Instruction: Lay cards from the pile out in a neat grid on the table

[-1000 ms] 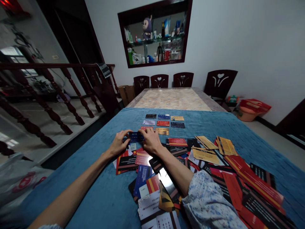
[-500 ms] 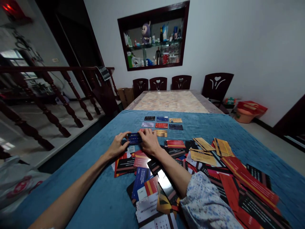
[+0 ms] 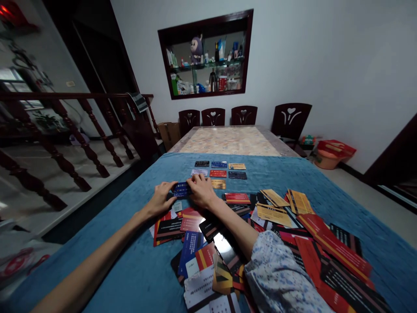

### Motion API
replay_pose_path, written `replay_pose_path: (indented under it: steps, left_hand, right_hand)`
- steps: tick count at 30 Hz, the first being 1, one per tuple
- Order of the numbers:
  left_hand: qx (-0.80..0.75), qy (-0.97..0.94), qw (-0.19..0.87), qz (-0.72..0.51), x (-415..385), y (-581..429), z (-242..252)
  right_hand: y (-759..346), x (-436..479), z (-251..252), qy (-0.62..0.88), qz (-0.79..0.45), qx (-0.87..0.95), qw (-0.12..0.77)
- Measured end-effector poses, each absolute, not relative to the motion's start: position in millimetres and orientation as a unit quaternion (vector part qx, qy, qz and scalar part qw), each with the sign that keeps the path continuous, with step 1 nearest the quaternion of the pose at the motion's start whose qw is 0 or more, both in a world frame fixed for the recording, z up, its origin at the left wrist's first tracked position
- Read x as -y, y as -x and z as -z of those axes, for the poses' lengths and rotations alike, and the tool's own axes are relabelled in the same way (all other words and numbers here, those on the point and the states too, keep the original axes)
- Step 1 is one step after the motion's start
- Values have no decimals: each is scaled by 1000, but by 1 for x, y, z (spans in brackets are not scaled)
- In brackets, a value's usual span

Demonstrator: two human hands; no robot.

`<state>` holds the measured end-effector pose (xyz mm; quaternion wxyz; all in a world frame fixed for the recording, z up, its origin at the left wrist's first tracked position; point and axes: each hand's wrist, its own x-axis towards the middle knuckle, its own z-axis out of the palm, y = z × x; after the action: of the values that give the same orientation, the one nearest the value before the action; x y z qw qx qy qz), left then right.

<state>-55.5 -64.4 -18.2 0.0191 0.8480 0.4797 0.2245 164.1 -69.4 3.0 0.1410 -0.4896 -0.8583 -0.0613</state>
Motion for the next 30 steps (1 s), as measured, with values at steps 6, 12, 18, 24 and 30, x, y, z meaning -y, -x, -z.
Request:
replay_pose_path:
  steps: [6, 12, 18, 24, 30]
  left_hand:
    - [-474, -860, -20, -189, 61, 48, 8]
    - [-450, -874, -42, -178, 52, 37, 0]
    - [-428, -889, -53, -155, 42, 20, -6]
    - [-408, -899, -46, -151, 29, 3, -8]
    - [-395, -907, -25, -146, 20, -16, -13]
  right_hand:
    - [-173, 60, -12, 483, 78, 866, 108]
    - [-188, 56, -24, 478, 74, 871, 89]
    - [-206, 50, -27, 475, 71, 873, 87]
    - [-229, 35, -21, 467, 55, 877, 100]
    - [-253, 15, -14, 438, 44, 891, 112]
